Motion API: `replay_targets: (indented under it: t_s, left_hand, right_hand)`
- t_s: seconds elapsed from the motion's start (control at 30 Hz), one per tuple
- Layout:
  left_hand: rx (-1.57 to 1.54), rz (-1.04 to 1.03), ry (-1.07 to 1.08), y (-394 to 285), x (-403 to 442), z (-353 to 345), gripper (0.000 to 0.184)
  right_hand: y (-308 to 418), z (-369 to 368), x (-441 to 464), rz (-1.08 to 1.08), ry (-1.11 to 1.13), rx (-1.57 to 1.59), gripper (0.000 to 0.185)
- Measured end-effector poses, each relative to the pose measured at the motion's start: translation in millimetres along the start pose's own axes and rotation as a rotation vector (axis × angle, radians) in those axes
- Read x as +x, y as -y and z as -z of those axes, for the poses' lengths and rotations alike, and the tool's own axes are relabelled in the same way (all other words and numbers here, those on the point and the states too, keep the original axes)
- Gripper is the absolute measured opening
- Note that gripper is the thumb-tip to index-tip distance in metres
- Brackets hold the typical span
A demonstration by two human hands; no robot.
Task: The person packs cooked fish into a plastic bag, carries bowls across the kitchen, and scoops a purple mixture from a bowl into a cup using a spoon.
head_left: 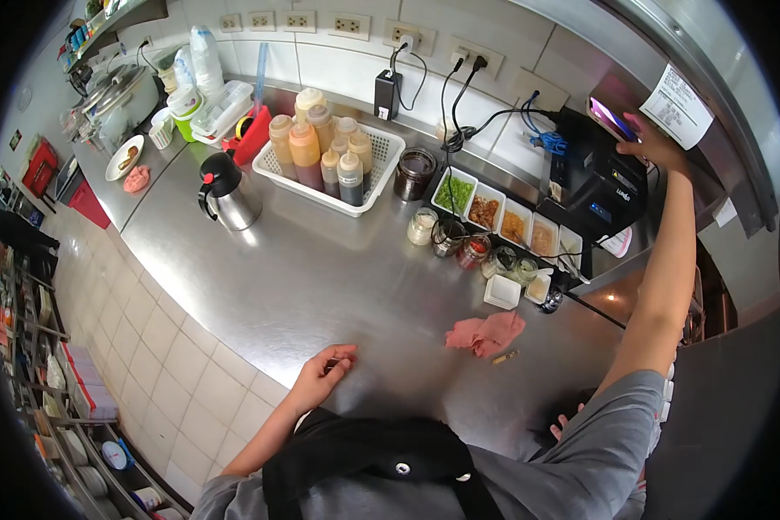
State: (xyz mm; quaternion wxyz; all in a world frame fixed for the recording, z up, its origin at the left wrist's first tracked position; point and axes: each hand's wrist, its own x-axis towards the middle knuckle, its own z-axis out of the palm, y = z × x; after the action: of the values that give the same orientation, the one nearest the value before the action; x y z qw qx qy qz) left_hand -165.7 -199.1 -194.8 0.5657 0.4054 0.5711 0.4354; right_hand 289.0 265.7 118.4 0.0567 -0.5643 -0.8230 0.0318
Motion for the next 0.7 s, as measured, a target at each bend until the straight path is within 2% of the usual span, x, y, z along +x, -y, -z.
replay_targets:
  t_s: [0.23,0.3,0.33,0.37,0.43,0.5,0.57,0.63,0.7]
  left_hand:
    - [0.045,0.006,0.004,-2,-1,3,0.029]
    - [0.044,0.004,0.01,-3,-2,3,0.029]
    - [0.044,-0.003,0.013,-4,-1,4,0.029]
    - [0.045,0.0,0.019,-4,-1,5,0.029]
    - [0.075,-0.026,0.005,-5,1,6,0.028]
    - [0.072,-0.029,0.019,1,6,8,0.03]
    - [0.067,-0.013,0.036,3,2,8,0.032]
    - [0.112,-0.022,0.052,-7,5,5,0.031]
    - [0.153,-0.034,0.065,-19,6,1,0.03]
  right_hand:
    - [-17,-10,-13,-0.116,-0.142,0.038,0.096]
    - [-11,-14,-16,-0.022,-0.304,-0.046,0.097]
    - [7,-17,-21,0.014,-0.437,-0.232,0.081]
    - [26,-25,-28,0.009,-0.434,-0.233,0.081]
    - [103,-40,-59,0.113,-0.656,-0.185,0.055]
    - [172,-64,-91,0.321,-0.51,0.055,0.036]
    - [202,-110,-112,0.266,-0.175,0.093,0.031]
    - [203,-156,-120,0.252,0.098,-0.027,0.033]
    - [183,-209,-115,0.155,0.157,-0.238,0.037]
